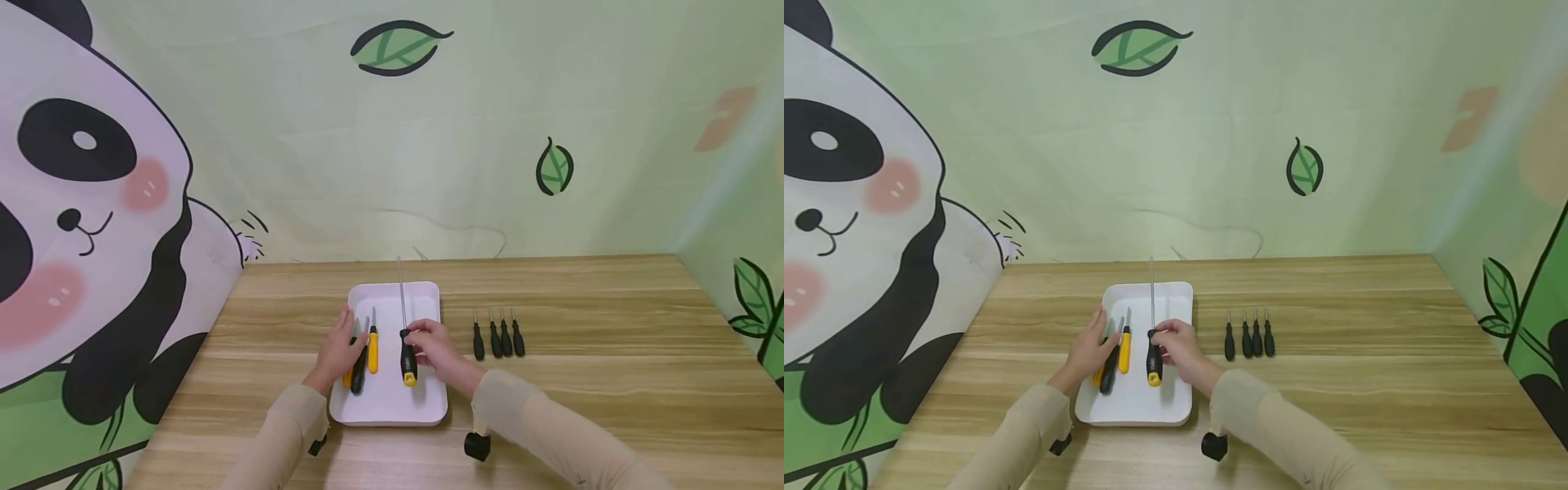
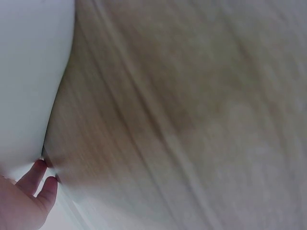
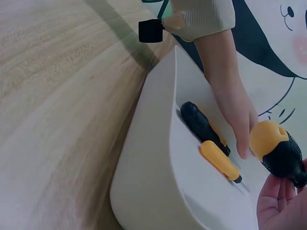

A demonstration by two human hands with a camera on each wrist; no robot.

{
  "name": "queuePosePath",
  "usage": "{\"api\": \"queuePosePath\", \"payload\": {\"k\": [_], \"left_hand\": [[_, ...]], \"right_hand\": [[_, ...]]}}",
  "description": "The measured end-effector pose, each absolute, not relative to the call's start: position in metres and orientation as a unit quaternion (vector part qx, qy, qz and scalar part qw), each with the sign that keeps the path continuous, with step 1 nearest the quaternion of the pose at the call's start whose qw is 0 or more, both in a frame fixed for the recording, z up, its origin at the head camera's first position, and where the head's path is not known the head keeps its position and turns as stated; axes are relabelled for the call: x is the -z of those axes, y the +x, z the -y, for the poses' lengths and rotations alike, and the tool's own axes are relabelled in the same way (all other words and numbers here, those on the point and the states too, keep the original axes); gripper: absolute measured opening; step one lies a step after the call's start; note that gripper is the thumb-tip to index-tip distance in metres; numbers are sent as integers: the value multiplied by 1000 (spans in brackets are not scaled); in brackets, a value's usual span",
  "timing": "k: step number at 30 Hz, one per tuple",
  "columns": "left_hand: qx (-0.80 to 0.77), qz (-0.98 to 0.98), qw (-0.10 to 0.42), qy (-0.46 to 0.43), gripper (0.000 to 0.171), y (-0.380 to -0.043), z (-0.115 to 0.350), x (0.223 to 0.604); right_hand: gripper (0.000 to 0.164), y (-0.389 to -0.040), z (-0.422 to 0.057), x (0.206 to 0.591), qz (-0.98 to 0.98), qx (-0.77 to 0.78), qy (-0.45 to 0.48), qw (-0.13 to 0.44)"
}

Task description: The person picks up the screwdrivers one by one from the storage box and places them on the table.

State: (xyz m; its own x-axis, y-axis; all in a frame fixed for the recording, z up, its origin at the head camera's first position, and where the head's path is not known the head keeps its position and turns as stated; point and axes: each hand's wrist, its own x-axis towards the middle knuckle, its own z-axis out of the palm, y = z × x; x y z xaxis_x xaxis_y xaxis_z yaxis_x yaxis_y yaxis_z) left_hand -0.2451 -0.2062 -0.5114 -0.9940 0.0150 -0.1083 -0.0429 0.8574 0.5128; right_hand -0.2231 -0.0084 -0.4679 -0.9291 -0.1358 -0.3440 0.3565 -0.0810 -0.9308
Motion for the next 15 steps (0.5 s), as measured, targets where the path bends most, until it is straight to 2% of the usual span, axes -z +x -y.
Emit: {"api": "queuePosePath", "payload": {"k": [15], "left_hand": [[-269, -962, 52, -10, 68, -245, 206, 512]], "right_hand": [[26, -231, -13, 461, -656, 733, 79, 163]]}}
